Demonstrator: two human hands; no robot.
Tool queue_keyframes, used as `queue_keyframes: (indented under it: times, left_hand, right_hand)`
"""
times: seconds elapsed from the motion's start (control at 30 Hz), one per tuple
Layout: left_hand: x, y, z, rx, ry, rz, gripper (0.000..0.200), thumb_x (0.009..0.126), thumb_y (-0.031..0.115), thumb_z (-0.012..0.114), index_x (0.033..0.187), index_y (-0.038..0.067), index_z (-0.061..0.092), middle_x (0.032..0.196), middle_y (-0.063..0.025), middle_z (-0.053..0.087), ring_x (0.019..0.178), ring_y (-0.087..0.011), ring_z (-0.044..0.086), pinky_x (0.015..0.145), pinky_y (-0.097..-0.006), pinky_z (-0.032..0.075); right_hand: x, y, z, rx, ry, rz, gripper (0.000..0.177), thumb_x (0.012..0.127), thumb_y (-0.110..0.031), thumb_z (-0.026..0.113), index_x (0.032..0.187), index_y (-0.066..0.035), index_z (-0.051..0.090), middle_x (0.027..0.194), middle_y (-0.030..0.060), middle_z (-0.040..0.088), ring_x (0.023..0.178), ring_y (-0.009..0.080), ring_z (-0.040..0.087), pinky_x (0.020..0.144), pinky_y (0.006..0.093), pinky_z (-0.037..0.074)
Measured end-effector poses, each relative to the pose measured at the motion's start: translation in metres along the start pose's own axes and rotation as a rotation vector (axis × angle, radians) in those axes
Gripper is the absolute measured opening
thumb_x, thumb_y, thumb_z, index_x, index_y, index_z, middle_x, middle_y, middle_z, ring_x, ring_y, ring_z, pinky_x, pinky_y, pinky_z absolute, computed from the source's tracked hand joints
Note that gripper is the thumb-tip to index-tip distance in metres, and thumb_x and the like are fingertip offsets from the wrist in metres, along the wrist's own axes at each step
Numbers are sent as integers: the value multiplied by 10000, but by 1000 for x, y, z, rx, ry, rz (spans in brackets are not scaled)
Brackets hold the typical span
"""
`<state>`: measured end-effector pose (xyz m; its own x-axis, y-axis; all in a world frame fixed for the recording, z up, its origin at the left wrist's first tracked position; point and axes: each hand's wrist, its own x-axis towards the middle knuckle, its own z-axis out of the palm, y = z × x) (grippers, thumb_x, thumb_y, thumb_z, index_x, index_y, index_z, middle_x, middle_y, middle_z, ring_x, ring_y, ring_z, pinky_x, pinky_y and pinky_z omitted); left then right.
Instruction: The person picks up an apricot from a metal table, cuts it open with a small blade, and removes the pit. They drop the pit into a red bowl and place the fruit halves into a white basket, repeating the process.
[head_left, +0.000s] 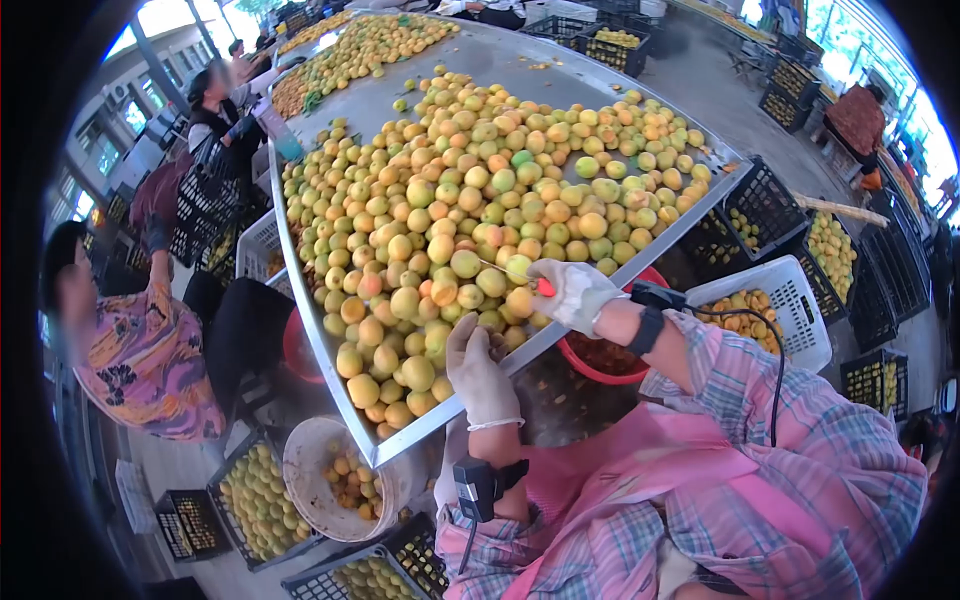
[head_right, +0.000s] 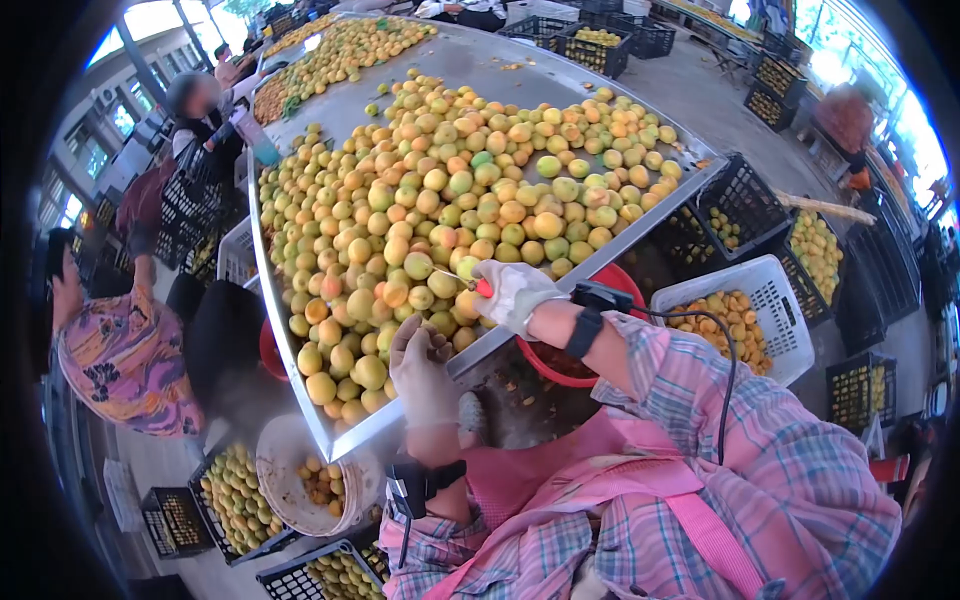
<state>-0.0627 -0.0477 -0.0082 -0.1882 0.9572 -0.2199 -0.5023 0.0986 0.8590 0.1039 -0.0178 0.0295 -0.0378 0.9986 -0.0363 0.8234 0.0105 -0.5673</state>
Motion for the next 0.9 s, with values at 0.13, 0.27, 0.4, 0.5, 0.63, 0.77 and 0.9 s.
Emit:
queue_keyframes:
  times: [0.13, 0.27, 0.4, 0.5, 0.63, 0.77, 0.9]
  left_hand:
    - [6, 4, -8, -144, -38, -97, 304, 916, 76, 541, 1204, -20, 541, 909, -50, 592, 762, -108, 571, 677, -246, 500]
    - [8, -2, -12, -93, -85, -112, 348, 903, 65, 537, 1237, -30, 516, 948, -63, 588, 794, -128, 574, 715, -261, 499]
    - [11, -4, -9, -99, -120, -148, 371, 915, 97, 548, 1261, -26, 501, 955, -71, 592, 811, -138, 580, 721, -264, 496]
    - [9, -7, -6, -17, -162, -166, 427, 932, 132, 540, 1316, -36, 459, 996, -85, 605, 847, -156, 597, 742, -271, 498]
    - [-2, 6, 18, -107, -383, -277, 494, 997, 215, 472, 1400, -49, 362, 1145, -111, 590, 939, -178, 611, 838, -300, 508]
    - [1, -7, 23, -187, -590, -285, 495, 1021, 243, 461, 1408, -45, 351, 1242, -118, 547, 1055, -182, 590, 911, -319, 499]
    - [0, -9, 41, -187, -620, -210, 472, 1005, 255, 505, 1360, -39, 406, 1226, -108, 555, 1090, -194, 576, 939, -334, 488]
  right_hand:
    - [19, -4, 39, -116, -11, 64, 446, 827, -353, 611, 1189, -93, 603, 1003, 180, 673, 964, 338, 641, 826, 421, 509]
    - [20, -13, 45, -139, -30, 96, 315, 828, -316, 618, 1073, -119, 632, 990, 157, 668, 958, 322, 646, 816, 412, 516]
    - [21, 0, 42, 32, 21, 58, 352, 824, -353, 620, 1083, -115, 634, 966, 168, 668, 940, 333, 645, 816, 424, 510]
    - [17, 12, 35, 357, 65, 17, 399, 788, -284, 677, 1129, -85, 613, 849, 114, 652, 730, 234, 646, 659, 346, 515]
    - [-15, -11, -5, 760, -10, 93, 416, 768, -162, 706, 1155, -68, 585, 781, 29, 597, 528, 81, 541, 500, 231, 448]
    - [-23, -7, -8, 779, 104, -75, 446, 768, -141, 707, 1181, -50, 566, 846, 32, 621, 630, 101, 593, 579, 244, 487]
    - [-23, 13, -5, 700, 202, -228, 414, 832, -118, 640, 1226, -42, 541, 867, 24, 621, 706, 128, 622, 644, 252, 504]
